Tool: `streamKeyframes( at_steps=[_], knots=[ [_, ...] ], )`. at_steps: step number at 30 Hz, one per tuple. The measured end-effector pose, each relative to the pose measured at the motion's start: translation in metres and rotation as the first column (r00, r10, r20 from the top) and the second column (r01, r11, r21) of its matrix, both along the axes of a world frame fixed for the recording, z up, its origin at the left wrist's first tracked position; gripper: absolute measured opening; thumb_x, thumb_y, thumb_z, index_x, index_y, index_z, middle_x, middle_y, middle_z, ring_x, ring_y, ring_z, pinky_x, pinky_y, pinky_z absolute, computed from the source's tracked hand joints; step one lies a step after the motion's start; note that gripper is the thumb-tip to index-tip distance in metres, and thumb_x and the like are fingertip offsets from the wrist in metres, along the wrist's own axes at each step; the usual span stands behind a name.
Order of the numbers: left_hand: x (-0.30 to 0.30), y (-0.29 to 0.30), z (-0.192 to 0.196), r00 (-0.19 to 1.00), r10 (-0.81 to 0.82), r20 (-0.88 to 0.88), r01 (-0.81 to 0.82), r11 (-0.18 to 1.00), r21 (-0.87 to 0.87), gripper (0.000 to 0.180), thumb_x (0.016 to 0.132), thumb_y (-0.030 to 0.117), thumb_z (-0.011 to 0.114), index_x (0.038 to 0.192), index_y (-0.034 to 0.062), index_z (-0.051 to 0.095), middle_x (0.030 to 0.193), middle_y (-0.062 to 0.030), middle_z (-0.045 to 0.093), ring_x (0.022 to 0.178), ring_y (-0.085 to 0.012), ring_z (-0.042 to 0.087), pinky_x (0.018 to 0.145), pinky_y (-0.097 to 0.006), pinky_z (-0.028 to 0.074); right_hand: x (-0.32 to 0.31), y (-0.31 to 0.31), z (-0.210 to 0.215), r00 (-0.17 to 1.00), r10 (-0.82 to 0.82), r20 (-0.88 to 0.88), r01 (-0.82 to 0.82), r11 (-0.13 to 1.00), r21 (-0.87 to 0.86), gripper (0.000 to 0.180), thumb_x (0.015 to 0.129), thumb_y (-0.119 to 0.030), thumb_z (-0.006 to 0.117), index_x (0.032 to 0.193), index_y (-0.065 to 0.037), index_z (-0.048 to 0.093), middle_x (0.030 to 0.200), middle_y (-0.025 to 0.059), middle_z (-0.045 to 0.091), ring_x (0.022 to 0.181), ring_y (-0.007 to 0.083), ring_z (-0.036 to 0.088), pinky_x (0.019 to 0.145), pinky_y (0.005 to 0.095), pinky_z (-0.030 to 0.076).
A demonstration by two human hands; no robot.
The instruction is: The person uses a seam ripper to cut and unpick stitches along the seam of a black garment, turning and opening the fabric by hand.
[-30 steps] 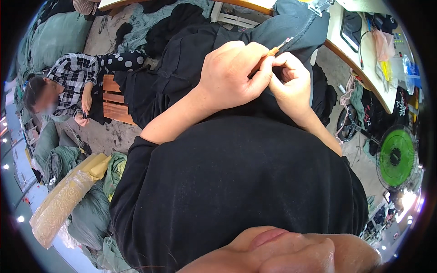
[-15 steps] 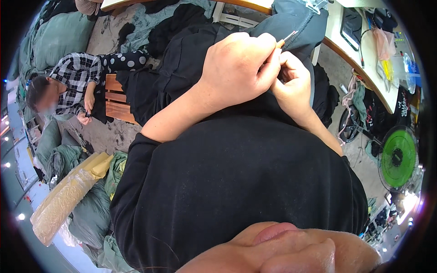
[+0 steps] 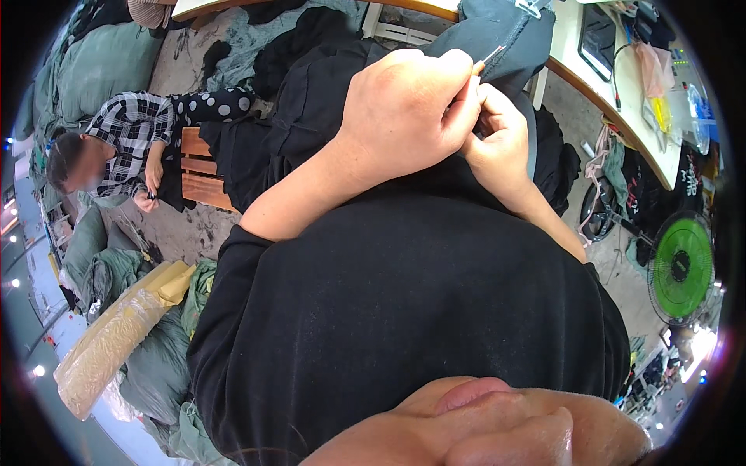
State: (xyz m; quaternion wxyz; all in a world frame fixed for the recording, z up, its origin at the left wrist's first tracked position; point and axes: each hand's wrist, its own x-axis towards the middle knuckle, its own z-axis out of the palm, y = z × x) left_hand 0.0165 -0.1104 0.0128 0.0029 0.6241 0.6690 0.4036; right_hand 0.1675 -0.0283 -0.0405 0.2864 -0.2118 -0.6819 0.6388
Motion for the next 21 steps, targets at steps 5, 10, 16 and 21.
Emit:
streamKeyframes(
  at_steps=[5, 10, 16, 21],
  knots=[
    [-0.001, 0.008, 0.001, 0.999, 0.007, -0.042, -0.006, 0.999, 0.035, 0.008, 0.088, 0.015, 0.073, 0.090, 0.0080, 0.069, 0.065, -0.0060, 0.062, 0.058, -0.0227, 0.062, 0.055, -0.034, 0.048, -0.001, -0.001, 0.002, 1.000, -0.020, 0.003, 0.020, 1.000, 0.014, 0.019, 0.085, -0.006, 0.081, 0.095, 0.000, 0.065, 0.091, 0.0028, 0.066, 0.087, 0.0098, 0.061, 0.081, 0.0263, 0.050],
    [-0.004, 0.019, -0.003, 0.996, 0.060, -0.065, -0.056, 0.997, 0.056, 0.009, 0.088, 0.016, 0.073, 0.089, 0.0080, 0.069, 0.065, -0.0063, 0.063, 0.060, -0.0235, 0.064, 0.055, -0.034, 0.049, 0.000, -0.003, 0.005, 0.999, -0.037, 0.013, 0.036, 0.997, 0.076, 0.016, 0.086, -0.003, 0.078, 0.096, 0.000, 0.065, 0.091, 0.0028, 0.066, 0.087, 0.0098, 0.061, 0.082, 0.0262, 0.050],
    [-0.010, 0.018, 0.001, 0.995, 0.075, 0.069, -0.086, 0.979, 0.186, 0.009, 0.089, 0.011, 0.070, 0.091, 0.0057, 0.064, 0.072, -0.0099, 0.065, 0.064, -0.0291, 0.064, 0.060, -0.039, 0.051, 0.011, 0.003, 0.007, 0.998, -0.056, -0.026, 0.047, 0.965, -0.259, 0.012, 0.101, -0.004, 0.066, 0.110, -0.005, 0.059, 0.088, -0.0052, 0.056, 0.078, 0.0002, 0.051, 0.066, 0.0195, 0.041],
    [-0.011, 0.006, -0.006, 0.966, -0.004, 0.258, -0.045, 0.982, 0.185, 0.021, 0.093, 0.002, 0.067, 0.108, 0.0015, 0.052, 0.080, -0.0081, 0.063, 0.067, -0.0240, 0.065, 0.063, -0.034, 0.051, 0.016, 0.012, 0.039, 0.936, -0.235, -0.260, 0.023, 0.782, -0.623, 0.020, 0.104, -0.005, 0.061, 0.123, -0.002, 0.056, 0.103, -0.0022, 0.060, 0.088, 0.0009, 0.055, 0.072, 0.0183, 0.042]
  ],
)
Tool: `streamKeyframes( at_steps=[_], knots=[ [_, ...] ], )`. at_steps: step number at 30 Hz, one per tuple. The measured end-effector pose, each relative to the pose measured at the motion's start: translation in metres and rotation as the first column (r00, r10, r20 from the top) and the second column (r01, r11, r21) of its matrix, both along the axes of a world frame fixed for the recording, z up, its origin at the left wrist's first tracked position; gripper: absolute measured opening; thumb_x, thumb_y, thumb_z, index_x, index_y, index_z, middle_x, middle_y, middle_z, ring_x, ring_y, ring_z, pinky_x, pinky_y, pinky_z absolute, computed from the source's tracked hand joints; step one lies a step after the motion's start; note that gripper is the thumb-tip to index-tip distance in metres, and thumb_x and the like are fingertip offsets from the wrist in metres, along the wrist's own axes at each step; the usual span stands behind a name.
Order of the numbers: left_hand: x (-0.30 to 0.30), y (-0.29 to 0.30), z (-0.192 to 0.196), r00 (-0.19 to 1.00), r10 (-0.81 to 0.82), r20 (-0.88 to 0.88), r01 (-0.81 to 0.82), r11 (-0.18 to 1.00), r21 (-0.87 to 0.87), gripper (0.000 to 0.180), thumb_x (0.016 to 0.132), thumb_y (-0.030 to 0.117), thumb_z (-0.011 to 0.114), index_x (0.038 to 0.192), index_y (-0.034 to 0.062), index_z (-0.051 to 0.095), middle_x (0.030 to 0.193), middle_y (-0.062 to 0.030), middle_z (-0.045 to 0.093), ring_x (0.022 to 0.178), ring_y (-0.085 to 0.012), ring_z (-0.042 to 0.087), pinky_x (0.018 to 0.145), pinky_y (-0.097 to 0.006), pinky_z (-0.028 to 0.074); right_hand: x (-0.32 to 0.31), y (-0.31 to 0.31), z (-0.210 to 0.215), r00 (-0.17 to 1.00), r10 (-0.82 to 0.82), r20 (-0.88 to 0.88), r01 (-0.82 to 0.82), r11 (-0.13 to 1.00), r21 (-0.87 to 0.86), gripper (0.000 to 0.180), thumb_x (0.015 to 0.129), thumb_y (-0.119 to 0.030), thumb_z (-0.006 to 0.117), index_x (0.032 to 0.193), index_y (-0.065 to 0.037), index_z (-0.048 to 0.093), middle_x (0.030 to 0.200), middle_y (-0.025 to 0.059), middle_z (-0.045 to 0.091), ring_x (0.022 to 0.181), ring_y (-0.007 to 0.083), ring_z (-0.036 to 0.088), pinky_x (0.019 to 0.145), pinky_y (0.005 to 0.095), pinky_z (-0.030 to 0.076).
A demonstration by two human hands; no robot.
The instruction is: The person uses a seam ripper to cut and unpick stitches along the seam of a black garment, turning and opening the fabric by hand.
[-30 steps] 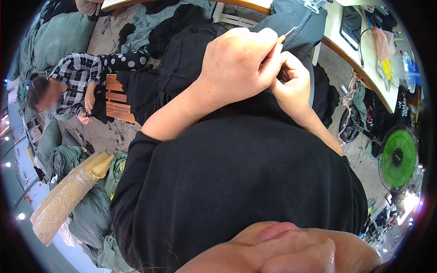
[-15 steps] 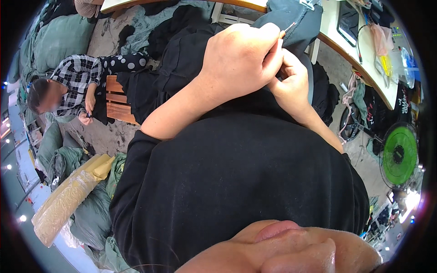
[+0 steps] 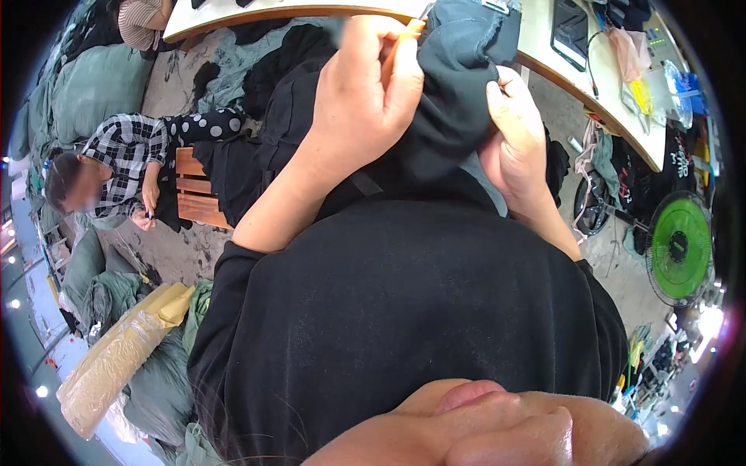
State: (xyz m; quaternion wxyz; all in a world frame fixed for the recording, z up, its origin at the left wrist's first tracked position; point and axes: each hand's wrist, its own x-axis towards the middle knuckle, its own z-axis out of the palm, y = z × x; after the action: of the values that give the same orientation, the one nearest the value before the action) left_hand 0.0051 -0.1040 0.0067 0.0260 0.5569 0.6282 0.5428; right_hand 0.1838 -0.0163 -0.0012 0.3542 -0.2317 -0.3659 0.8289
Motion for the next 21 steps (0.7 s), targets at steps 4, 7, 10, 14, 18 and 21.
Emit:
streamKeyframes(
  at_steps=[4, 7, 10, 14, 18, 21],
  knots=[
    [0.005, -0.012, 0.010, 0.880, -0.330, 0.342, 0.288, 0.943, 0.169, 0.026, 0.102, -0.002, 0.053, 0.126, 0.0027, 0.045, 0.110, -0.0134, 0.062, 0.064, -0.0041, 0.045, 0.061, -0.020, 0.039, 0.021, -0.006, 0.040, 0.950, 0.269, 0.157, -0.309, 0.880, 0.360, 0.018, 0.104, -0.003, 0.059, 0.122, -0.002, 0.055, 0.096, -0.0040, 0.056, 0.082, -0.0012, 0.048, 0.072, 0.0184, 0.039],
    [0.007, -0.027, 0.030, 0.715, -0.600, 0.359, 0.562, 0.798, 0.216, 0.051, 0.091, -0.006, 0.058, 0.140, -0.0002, 0.043, 0.140, -0.0213, 0.052, 0.067, -0.0029, 0.038, 0.066, -0.021, 0.038, 0.023, -0.009, 0.062, 0.850, 0.463, 0.252, -0.515, 0.629, 0.582, 0.012, 0.104, -0.002, 0.059, 0.116, -0.001, 0.060, 0.095, -0.0009, 0.060, 0.085, 0.0031, 0.056, 0.076, 0.0207, 0.045],
    [0.009, -0.029, 0.030, 0.623, -0.603, 0.498, 0.625, 0.767, 0.147, 0.062, 0.084, 0.007, 0.079, 0.140, -0.0004, 0.052, 0.129, -0.0130, 0.060, 0.095, -0.0100, 0.060, 0.085, -0.025, 0.049, 0.020, -0.006, 0.070, 0.846, 0.457, 0.276, -0.525, 0.619, 0.585, 0.009, 0.104, -0.004, 0.060, 0.111, 0.000, 0.064, 0.099, 0.0009, 0.065, 0.088, 0.0045, 0.059, 0.079, 0.0209, 0.047],
    [0.002, -0.034, 0.019, 0.696, -0.433, 0.573, 0.519, 0.855, 0.016, 0.025, 0.087, 0.007, 0.084, 0.109, 0.0010, 0.073, 0.096, -0.0011, 0.072, 0.090, -0.0067, 0.065, 0.081, -0.022, 0.051, 0.007, 0.005, 0.057, 0.944, 0.243, 0.224, -0.326, 0.797, 0.508, 0.013, 0.103, -0.007, 0.065, 0.112, 0.002, 0.066, 0.095, 0.0003, 0.069, 0.091, 0.0050, 0.063, 0.084, 0.0202, 0.049],
    [0.003, -0.028, 0.015, 0.627, -0.331, 0.705, 0.204, 0.944, 0.261, 0.012, 0.092, 0.001, 0.077, 0.103, 0.0012, 0.072, 0.091, 0.0008, 0.071, 0.081, -0.0043, 0.064, 0.074, -0.019, 0.050, 0.002, -0.001, 0.032, 0.915, 0.324, 0.239, -0.394, 0.846, 0.359, 0.031, 0.091, -0.005, 0.080, 0.116, -0.004, 0.063, 0.091, -0.0002, 0.067, 0.086, 0.0045, 0.061, 0.079, 0.0196, 0.047],
    [-0.004, -0.024, 0.012, 0.649, -0.159, 0.744, 0.006, 0.979, 0.204, 0.009, 0.096, 0.006, 0.073, 0.105, 0.0041, 0.072, 0.083, 0.0029, 0.069, 0.056, 0.0015, 0.050, 0.049, -0.014, 0.034, -0.008, -0.017, -0.010, 0.944, 0.214, 0.252, -0.317, 0.806, 0.501, 0.028, 0.087, -0.007, 0.084, 0.108, -0.006, 0.064, 0.086, -0.0030, 0.065, 0.077, 0.0028, 0.058, 0.071, 0.0198, 0.046]
  ],
)
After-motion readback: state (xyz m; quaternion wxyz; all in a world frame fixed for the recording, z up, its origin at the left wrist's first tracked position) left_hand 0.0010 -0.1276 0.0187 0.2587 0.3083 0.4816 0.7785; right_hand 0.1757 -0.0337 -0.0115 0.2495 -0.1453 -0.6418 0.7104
